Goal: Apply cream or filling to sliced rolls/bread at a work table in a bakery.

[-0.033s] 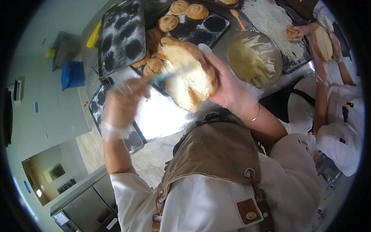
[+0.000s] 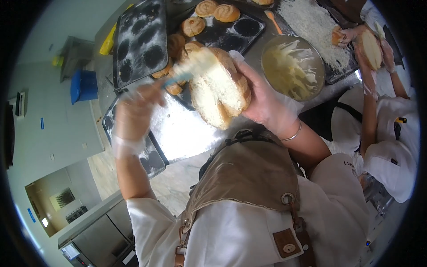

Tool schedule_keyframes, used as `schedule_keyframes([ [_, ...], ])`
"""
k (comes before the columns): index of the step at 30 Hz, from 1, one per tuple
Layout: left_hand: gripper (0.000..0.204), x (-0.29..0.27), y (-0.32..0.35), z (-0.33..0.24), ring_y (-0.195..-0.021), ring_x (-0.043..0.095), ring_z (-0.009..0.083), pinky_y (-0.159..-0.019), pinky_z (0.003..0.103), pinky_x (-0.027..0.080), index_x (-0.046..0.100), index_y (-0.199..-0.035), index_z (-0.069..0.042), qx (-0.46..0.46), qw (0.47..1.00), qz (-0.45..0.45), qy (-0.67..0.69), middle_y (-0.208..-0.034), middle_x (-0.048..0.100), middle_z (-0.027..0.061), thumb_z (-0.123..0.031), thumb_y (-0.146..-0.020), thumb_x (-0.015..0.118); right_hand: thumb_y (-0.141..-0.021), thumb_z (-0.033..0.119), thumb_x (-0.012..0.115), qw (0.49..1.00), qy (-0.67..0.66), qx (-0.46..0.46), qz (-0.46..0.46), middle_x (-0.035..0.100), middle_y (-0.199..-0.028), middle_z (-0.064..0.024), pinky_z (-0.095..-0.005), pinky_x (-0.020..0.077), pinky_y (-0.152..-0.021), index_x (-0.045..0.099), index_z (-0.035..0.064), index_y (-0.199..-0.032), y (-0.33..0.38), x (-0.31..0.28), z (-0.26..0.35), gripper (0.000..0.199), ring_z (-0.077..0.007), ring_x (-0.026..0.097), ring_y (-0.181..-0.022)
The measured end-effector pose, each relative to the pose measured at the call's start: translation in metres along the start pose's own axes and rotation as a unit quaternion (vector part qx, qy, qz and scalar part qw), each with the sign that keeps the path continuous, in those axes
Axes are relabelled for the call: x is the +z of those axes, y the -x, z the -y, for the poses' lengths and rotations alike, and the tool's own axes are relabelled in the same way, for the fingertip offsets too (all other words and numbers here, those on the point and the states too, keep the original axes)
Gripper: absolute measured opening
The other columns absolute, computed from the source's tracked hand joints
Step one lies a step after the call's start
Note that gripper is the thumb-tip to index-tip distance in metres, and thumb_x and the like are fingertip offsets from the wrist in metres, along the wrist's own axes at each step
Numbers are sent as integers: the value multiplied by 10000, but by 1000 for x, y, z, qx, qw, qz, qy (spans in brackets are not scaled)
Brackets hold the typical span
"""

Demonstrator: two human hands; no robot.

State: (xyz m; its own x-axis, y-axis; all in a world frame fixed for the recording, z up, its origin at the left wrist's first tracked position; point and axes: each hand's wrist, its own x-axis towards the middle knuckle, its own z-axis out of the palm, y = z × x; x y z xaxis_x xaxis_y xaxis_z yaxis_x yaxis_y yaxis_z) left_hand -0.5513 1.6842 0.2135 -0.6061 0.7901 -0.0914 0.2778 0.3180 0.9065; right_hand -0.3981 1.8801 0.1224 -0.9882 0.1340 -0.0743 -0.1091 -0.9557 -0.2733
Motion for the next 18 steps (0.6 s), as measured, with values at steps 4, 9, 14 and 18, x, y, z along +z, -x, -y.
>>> schedule_keyframes([
  [4, 313, -11, -15, -8, -687, 555, 106, -706, 257, 489, 691, -1213, -108, 93, 962, -87, -240, -790, 629, 29, -6, -946, 563, -1029, 388, 434, 998, -52, 28, 7, 522, -1407, -101, -433, 379, -1108, 433, 60, -1430, 2, -12, 9, 518, -227, 503, -1295],
  [9, 405, 46, 2, -19, -570, 575, 157, -446, 295, 471, 641, -1256, -172, 238, 721, -81, -646, -761, 623, 23, -55, -869, 668, -1032, 417, 408, 996, -72, -35, -45, 563, -1368, -78, -424, 380, -1106, 481, 77, -1401, -13, -5, 15, 507, -222, 531, -1267],
  [14, 388, 78, 24, -32, -526, 530, 158, -424, 300, 456, 616, -1263, -96, 191, 738, -12, -647, -729, 564, 28, -68, -876, 629, -1026, 421, 428, 983, -11, -137, -123, 577, -1345, -81, -421, 392, -1098, 492, 72, -1381, -22, -8, 38, 502, -224, 541, -1252],
  [18, 451, 63, 23, -46, -546, 532, 166, -424, 306, 451, 620, -1277, -87, 212, 799, 36, -562, -706, 517, 38, 8, -835, 622, -1019, 433, 438, 977, 14, -175, -119, 572, -1351, -83, -430, 394, -1094, 498, 74, -1379, -18, -17, 59, 513, -232, 548, -1242],
])
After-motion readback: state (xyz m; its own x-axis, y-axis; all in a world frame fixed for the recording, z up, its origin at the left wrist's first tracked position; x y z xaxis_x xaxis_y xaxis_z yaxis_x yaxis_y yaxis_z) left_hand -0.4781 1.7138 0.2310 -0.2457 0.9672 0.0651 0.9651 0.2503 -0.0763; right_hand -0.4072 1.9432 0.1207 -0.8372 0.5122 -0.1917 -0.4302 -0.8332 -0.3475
